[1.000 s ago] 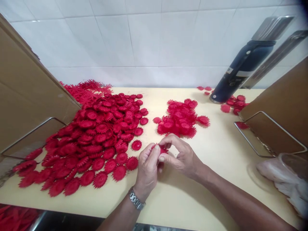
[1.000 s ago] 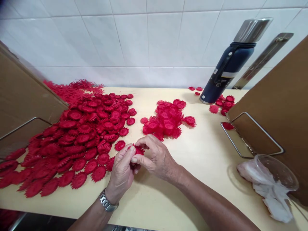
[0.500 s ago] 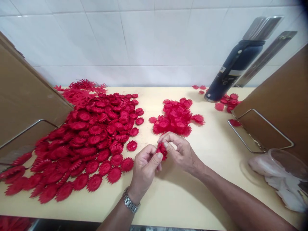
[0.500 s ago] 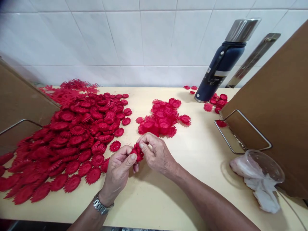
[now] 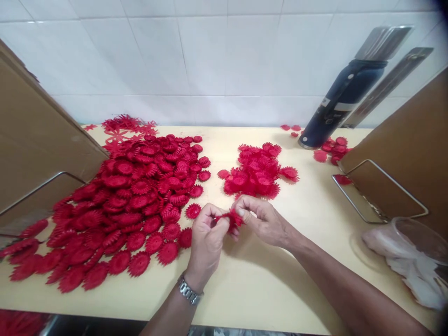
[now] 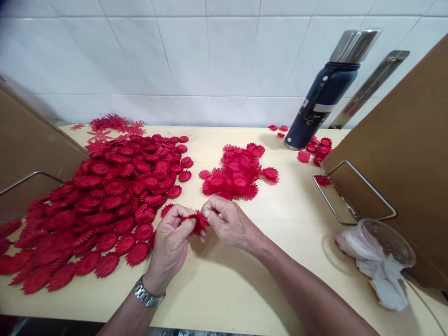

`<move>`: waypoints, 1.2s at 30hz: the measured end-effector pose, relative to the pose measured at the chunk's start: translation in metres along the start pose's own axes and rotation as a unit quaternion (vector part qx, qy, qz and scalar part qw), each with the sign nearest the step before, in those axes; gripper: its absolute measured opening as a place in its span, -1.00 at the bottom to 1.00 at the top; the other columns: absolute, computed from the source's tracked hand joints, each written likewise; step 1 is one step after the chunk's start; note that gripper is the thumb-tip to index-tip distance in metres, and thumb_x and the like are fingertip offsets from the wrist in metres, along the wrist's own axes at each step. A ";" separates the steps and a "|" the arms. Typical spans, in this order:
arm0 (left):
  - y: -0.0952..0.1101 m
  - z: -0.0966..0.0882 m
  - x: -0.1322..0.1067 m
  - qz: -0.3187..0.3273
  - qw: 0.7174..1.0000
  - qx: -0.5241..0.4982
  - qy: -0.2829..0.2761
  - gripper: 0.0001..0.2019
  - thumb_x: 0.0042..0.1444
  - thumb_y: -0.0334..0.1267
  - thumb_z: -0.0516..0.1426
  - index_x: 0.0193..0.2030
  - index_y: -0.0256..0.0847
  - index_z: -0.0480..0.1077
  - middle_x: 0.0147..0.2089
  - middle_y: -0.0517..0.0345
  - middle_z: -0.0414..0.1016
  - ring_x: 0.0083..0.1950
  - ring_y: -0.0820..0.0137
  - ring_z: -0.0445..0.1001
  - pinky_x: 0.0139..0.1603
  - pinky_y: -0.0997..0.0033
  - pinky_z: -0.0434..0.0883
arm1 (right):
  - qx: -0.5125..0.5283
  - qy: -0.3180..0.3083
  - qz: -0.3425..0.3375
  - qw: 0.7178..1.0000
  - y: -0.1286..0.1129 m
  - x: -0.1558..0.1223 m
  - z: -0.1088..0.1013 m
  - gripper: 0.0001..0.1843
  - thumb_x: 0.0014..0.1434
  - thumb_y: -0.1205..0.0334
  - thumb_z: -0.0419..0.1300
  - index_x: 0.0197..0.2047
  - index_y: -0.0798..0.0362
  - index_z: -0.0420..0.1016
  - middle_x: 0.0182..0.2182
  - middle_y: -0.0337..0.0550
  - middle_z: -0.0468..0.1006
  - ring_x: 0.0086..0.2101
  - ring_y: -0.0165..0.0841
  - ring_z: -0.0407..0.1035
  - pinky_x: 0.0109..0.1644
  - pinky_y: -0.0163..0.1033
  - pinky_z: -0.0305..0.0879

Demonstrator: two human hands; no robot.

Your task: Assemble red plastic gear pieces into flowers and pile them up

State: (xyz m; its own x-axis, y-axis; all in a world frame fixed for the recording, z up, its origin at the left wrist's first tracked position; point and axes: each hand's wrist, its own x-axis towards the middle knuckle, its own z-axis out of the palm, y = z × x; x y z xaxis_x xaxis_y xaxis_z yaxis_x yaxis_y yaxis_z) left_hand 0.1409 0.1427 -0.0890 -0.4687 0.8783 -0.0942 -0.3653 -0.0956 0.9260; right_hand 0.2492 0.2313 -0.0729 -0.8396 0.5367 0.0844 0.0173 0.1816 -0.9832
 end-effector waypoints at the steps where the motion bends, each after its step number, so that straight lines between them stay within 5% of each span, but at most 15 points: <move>1: 0.000 0.000 0.000 -0.005 1.000 0.004 -0.003 -0.85 -0.02 -0.41 0.10 -0.51 -0.20 0.18 -0.56 0.34 0.31 -0.61 0.54 0.33 -0.58 0.55 0.27 | -0.048 0.014 -0.001 0.999 0.000 0.001 -0.002 -0.77 0.22 0.20 -0.04 -0.47 0.05 0.14 -0.58 -0.29 0.29 -0.52 -0.46 0.24 -0.43 -0.32 0.18; 5: 0.000 -0.001 -0.001 -0.001 0.999 0.037 -0.013 -0.80 -0.05 -0.41 0.10 -0.56 -0.20 0.13 -0.58 0.33 0.29 -0.65 0.54 0.31 -0.67 0.57 0.21 | -0.208 0.073 -0.019 0.975 -0.001 0.002 -0.005 -0.80 0.14 0.32 -0.01 -0.53 0.06 0.15 -0.58 -0.30 0.22 -0.54 -0.49 0.10 -0.49 -0.36 0.03; 11: 0.003 -0.007 -0.003 0.036 0.994 0.101 0.008 -0.79 -0.10 -0.49 0.09 -0.62 -0.22 0.14 -0.59 0.32 0.26 -0.66 0.62 0.24 -0.69 0.62 0.10 | -0.266 0.072 -0.050 0.960 -0.003 0.000 -0.013 -0.82 0.10 0.41 -0.03 -0.52 0.06 0.13 -0.57 -0.28 0.23 -0.54 -0.48 0.10 -0.49 -0.35 0.02; 16: 0.029 -0.012 -0.007 0.069 0.994 0.040 0.078 -0.78 -0.16 -0.51 0.10 -0.62 -0.22 0.10 -0.57 0.34 0.28 -0.70 0.61 0.25 -0.75 0.61 0.08 | -0.251 0.208 -0.060 0.943 -0.002 0.002 -0.043 -0.84 0.13 0.31 -0.02 -0.49 0.05 0.16 -0.58 -0.30 0.18 -0.55 -0.48 0.09 -0.49 -0.35 0.06; 20: 0.039 -0.006 -0.007 -0.007 1.000 0.025 0.003 -0.82 -0.14 -0.46 0.10 -0.52 -0.20 0.12 -0.42 0.26 0.41 -0.60 0.47 0.40 -0.59 0.44 0.35 | -0.201 0.138 -0.047 0.969 -0.002 0.003 -0.039 -0.83 0.17 0.26 -0.01 -0.46 0.07 0.21 -0.57 -0.28 0.24 -0.54 -0.48 0.14 -0.48 -0.35 0.09; 24: 0.034 -0.003 -0.001 -0.054 0.998 0.037 0.002 -0.77 -0.12 -0.48 0.05 -0.29 -0.15 0.20 -0.53 0.33 0.36 -0.62 0.52 0.32 -0.63 0.55 0.24 | -0.179 0.132 -0.047 0.974 -0.001 0.002 -0.021 -0.83 0.21 0.23 -0.03 -0.41 0.07 0.23 -0.55 -0.27 0.28 -0.52 -0.47 0.17 -0.47 -0.34 0.12; 28: 0.026 0.003 0.004 -0.098 0.990 0.063 -0.074 -0.87 0.00 -0.22 0.11 -0.35 -0.22 0.30 -0.56 0.30 0.29 -0.62 0.61 0.21 -0.65 0.62 0.10 | -0.257 0.142 -0.146 0.945 -0.001 0.001 -0.010 -0.85 0.20 0.27 0.01 -0.41 0.06 0.25 -0.50 -0.19 0.36 -0.47 -0.43 0.24 -0.41 -0.30 0.19; 31: 0.019 0.006 0.008 -0.089 0.992 0.054 -0.068 -0.80 -0.04 -0.14 0.17 -0.43 -0.25 0.32 -0.59 0.31 0.26 -0.64 0.63 0.17 -0.66 0.62 0.06 | -0.270 0.131 -0.218 0.929 -0.001 0.001 -0.006 -0.88 0.19 0.32 0.02 -0.38 0.06 0.30 -0.36 -0.07 0.41 -0.32 -0.35 0.31 -0.30 -0.24 0.27; 33: 0.013 0.006 0.010 -0.066 0.996 0.045 -0.040 -0.83 -0.05 -0.17 0.18 -0.43 -0.25 0.36 -0.58 0.31 0.27 -0.63 0.62 0.17 -0.65 0.61 0.08 | -0.232 0.127 -0.199 0.943 0.000 0.000 -0.006 -0.93 0.18 0.31 0.04 -0.28 0.06 0.34 -0.23 -0.02 0.41 -0.23 -0.32 0.33 -0.21 -0.20 0.30; 36: 0.007 0.001 0.012 -0.012 0.998 0.068 0.000 -0.86 -0.03 -0.21 0.17 -0.39 -0.25 0.42 -0.57 0.29 0.31 -0.61 0.60 0.20 -0.62 0.60 0.15 | -0.109 0.120 -0.085 0.983 0.003 0.000 -0.006 -0.76 0.15 0.20 0.12 -0.10 0.05 0.30 -0.18 -0.05 0.42 -0.27 -0.36 0.35 -0.22 -0.22 0.33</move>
State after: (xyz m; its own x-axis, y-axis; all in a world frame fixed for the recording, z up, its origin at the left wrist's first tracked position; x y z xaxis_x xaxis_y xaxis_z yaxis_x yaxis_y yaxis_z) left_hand 0.1341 0.1529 -0.0835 -0.4602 0.8800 -0.1176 -0.2643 -0.0093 0.9644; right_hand 0.2528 0.2366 -0.0745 -0.6892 0.6572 0.3051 0.0266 0.4438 -0.8957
